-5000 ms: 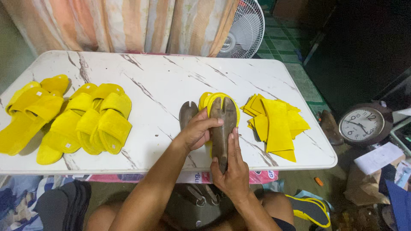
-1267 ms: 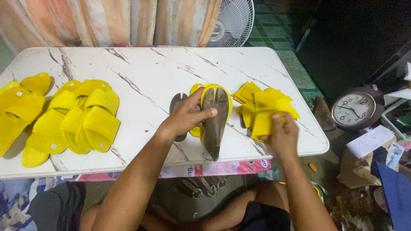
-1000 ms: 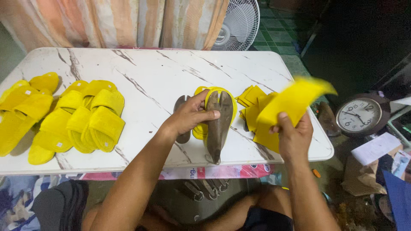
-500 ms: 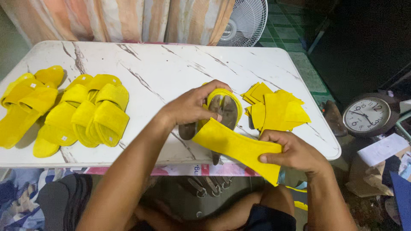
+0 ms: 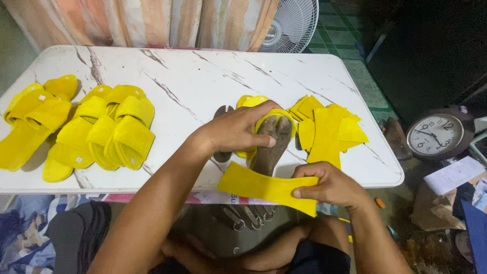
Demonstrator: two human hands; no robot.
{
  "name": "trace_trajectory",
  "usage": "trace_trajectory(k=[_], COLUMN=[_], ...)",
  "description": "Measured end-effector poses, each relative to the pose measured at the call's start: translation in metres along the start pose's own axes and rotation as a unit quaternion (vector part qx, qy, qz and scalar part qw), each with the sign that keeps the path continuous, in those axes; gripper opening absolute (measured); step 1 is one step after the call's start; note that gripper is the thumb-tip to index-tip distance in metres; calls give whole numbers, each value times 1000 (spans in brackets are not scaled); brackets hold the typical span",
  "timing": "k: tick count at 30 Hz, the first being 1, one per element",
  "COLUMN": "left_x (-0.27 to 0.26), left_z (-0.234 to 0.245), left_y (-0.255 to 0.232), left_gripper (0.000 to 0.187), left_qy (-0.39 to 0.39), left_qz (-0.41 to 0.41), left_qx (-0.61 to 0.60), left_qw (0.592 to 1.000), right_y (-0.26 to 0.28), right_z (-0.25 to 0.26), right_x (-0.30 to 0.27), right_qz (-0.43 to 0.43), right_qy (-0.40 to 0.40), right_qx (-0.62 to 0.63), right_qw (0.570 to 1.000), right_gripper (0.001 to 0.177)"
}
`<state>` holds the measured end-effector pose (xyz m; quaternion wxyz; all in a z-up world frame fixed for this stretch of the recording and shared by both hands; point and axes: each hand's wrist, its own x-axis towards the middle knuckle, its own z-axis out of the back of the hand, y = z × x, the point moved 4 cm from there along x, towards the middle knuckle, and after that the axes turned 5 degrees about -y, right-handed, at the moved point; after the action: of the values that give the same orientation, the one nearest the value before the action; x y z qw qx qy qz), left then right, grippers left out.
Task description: The person assembles yellow foam slippers by hand. They pick up a brown slipper sole and a yellow foam strap, then wrap the strap around the sole to form the upper part of the slipper. The person repeats this process for multiple pairs, placing the finished slippers on the table.
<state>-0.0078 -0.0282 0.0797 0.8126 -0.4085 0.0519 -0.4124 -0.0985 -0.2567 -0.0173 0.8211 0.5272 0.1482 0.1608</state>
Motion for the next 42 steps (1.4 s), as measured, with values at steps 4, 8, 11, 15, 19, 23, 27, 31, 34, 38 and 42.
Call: trace_trajectory(k=[4, 8, 11, 15, 19, 23, 27, 31, 34, 38, 42], left_x=[4, 10, 2, 8, 16, 14, 14, 21, 24, 27, 33], left_z=[-9, -13, -18, -24, -25, -14, -8, -5, -2, -6, -11], left_y=[38, 77, 94, 108, 114, 116, 119, 125, 125, 135, 152], left_gripper=[62, 62, 61, 67, 64, 61, 61, 65, 66, 61, 52], left_qy=[-47, -59, -59, -29, 20, 38, 65, 68, 57, 54, 46], left_qz=[32, 9, 143, 223, 198, 203, 202, 213, 222, 204, 202], left_qx=[-104, -331, -331, -332, -367, -351, -369, -379, -359, -401, -458], left_qw=[993, 942, 931, 916, 909, 913, 905, 898, 905, 891, 864], right_y=[-13, 27, 71, 80, 78, 79, 86, 92, 94, 86, 65], right_z=[-12, -24, -45, -62, -60, -57, -57, -54, -50, -49, -40], right_x=[-1, 0, -2, 45, 71, 82, 90, 94, 99, 104, 108], right_qz=[-95, 164, 445, 426, 418, 425, 452, 462, 464, 454, 344], right_qy=[-38, -176, -216, -176, -171, -139, -112, -103, -102, -112, -154], right_qx=[50, 19, -118, -137, -92, -91, -95, -86, -80, -79, -29], right_qw=[994, 970, 861, 877, 887, 890, 880, 877, 876, 881, 926], right_gripper=[16, 13, 9, 9, 7, 9, 14, 13, 9, 6, 7])
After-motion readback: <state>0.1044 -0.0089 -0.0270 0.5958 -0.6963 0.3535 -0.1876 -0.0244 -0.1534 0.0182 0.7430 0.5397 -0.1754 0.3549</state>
